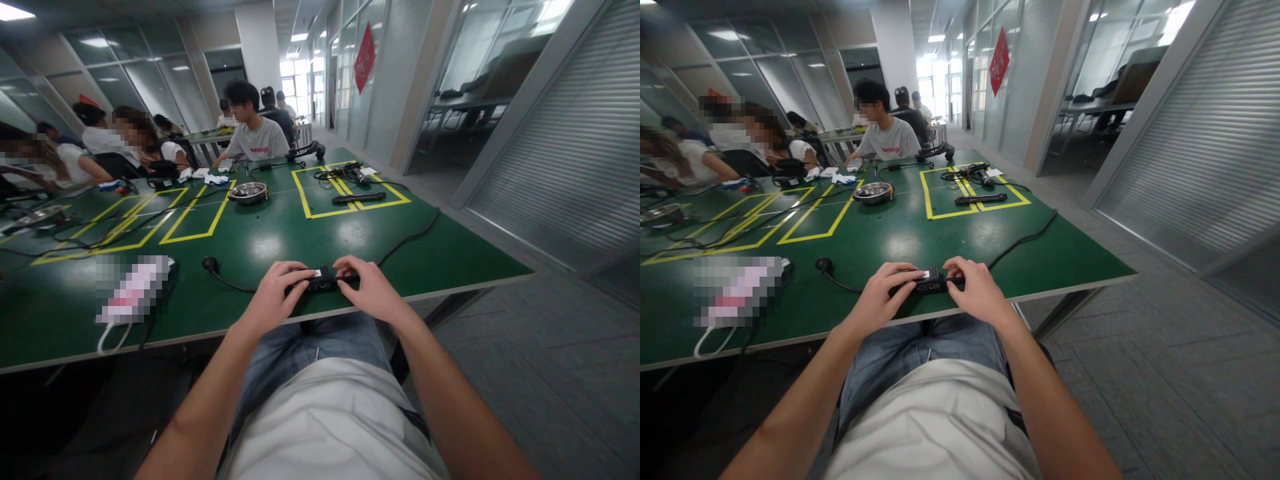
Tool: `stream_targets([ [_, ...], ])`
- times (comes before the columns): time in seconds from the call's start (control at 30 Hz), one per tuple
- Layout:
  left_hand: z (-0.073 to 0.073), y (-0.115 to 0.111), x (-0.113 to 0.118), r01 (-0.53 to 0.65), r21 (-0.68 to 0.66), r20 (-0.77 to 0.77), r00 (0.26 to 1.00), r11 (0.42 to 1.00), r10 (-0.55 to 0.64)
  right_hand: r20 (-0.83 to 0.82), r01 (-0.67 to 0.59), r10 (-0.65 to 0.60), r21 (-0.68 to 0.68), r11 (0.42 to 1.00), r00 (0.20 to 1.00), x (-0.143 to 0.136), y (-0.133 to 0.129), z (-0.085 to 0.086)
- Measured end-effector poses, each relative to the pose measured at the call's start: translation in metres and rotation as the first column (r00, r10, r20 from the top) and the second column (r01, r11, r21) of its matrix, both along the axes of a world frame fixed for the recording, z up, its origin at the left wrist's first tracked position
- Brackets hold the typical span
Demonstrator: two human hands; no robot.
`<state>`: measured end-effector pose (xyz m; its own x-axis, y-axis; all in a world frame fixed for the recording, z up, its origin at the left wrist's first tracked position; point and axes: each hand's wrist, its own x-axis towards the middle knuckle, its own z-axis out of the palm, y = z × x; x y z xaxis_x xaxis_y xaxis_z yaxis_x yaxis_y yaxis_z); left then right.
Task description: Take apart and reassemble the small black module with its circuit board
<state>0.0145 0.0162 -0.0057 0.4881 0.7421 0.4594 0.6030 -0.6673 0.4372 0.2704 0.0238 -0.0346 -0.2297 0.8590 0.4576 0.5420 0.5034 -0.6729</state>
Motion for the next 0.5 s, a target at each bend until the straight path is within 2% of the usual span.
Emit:
stream_targets([
  [0.17,-0.001,0.000,0.001,0.060,-0.001,-0.062,0.996,0.998,-0.060,-0.024,-0.004,0.004,-0.010,1.000,1.000,0.000,0.000,-0.001],
  [0.37,-0.002,0.003,0.002,0.044,-0.036,-0.061,0.997,0.998,-0.046,-0.008,0.006,-0.006,-0.009,1.000,1.000,0.000,0.002,-0.003],
  [0.43,-0.004,0.007,0.001,0.002,-0.058,-0.010,1.000,0.998,-0.003,0.007,0.017,-0.017,-0.003,1.000,1.000,0.000,0.002,-0.003],
  [0.5,-0.008,0.011,0.000,-0.097,-0.057,0.042,0.994,0.994,0.099,0.039,0.026,-0.027,0.010,1.000,0.999,0.000,0.002,-0.003],
])
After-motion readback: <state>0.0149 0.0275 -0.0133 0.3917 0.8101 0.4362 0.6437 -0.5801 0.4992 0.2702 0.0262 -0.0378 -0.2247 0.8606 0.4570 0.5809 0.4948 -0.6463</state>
